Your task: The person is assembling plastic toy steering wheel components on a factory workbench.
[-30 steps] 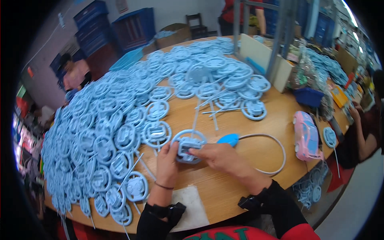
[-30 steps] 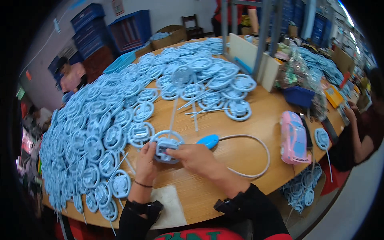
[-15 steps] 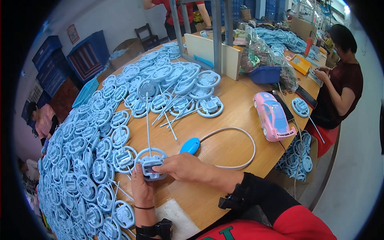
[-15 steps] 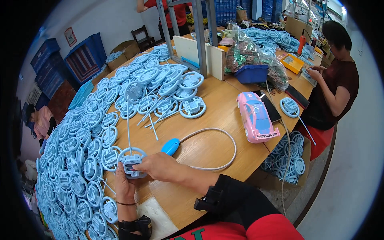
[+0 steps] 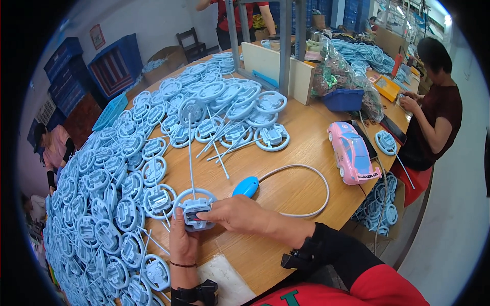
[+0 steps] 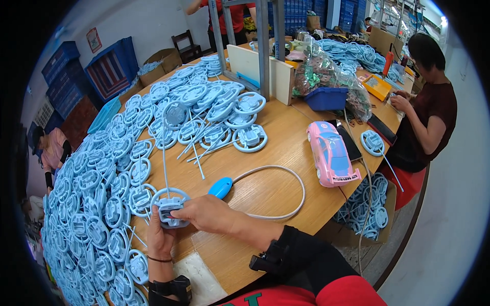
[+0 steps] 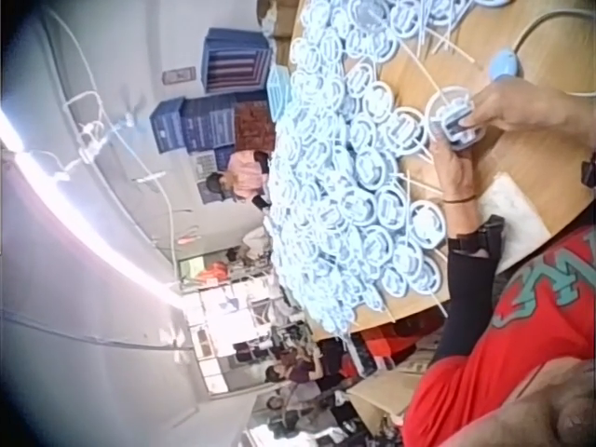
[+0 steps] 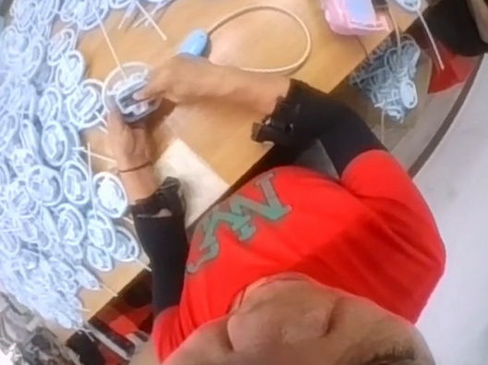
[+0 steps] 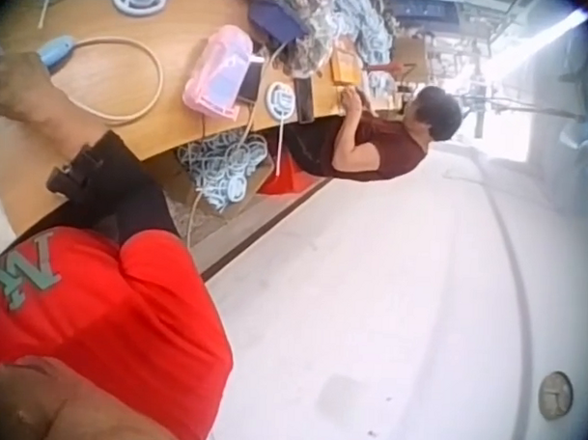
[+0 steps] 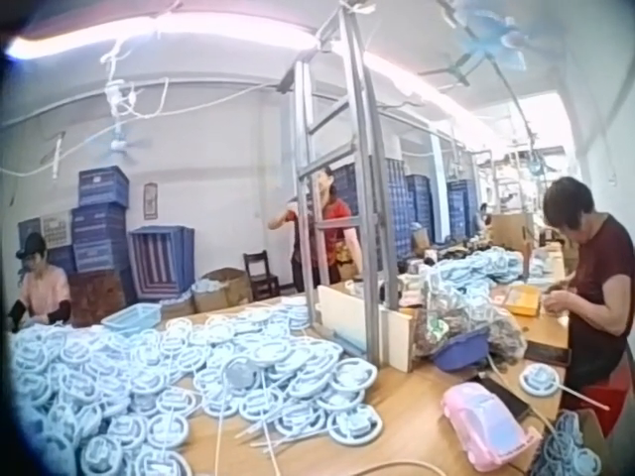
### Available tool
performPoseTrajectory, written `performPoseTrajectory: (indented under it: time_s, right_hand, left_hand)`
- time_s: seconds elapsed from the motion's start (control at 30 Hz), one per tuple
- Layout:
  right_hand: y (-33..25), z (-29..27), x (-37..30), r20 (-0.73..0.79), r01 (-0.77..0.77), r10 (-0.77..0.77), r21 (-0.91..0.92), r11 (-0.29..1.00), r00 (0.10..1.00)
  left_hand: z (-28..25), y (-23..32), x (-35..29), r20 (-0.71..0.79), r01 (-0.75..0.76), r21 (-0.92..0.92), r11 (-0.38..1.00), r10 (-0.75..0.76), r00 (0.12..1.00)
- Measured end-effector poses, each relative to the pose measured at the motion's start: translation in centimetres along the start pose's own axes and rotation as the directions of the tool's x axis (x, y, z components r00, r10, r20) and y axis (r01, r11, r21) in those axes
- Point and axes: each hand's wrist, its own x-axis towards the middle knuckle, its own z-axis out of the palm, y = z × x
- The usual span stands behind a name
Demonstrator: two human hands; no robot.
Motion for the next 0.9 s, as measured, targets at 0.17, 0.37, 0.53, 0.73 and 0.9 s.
performPoseTrajectory:
  time_s: [0.17,0.37,0.53,0.73,0.9]
  right_hand:
    - [-0.35,-0.19,0.01,0.004,-0.015,0.015,0.012,1.000,1.000]
    - [-0.04,-0.08,0.00,0.024,-0.026,0.026,-0.011,1.000,0.999]
    - [-0.03,-0.27,0.06,0.041,-0.048,0.049,-0.018,0.999,0.998]
    - [0.15,-0.38,0.18,0.067,-0.044,0.044,0.007,0.999,0.997]
    - [0.16,-0.35,0.29,0.117,-0.069,0.069,-0.011,0.998,0.991]
  left_hand:
    - [-0.12,-0.20,0.03,-0.033,-0.033,-0.027,0.999,0.032,0.999]
    - [-0.23,-0.54,0.05,-0.106,-0.093,0.004,0.996,0.093,0.990]
    - [-0.62,-0.70,0.32,-0.100,-0.066,0.023,0.998,0.068,0.993]
    - [-0.80,-0.34,0.27,-0.093,-0.018,0.003,1.000,0.018,0.996]
    - [-0.30,-0.19,0.07,-0.037,-0.006,-0.003,1.000,0.006,0.999]
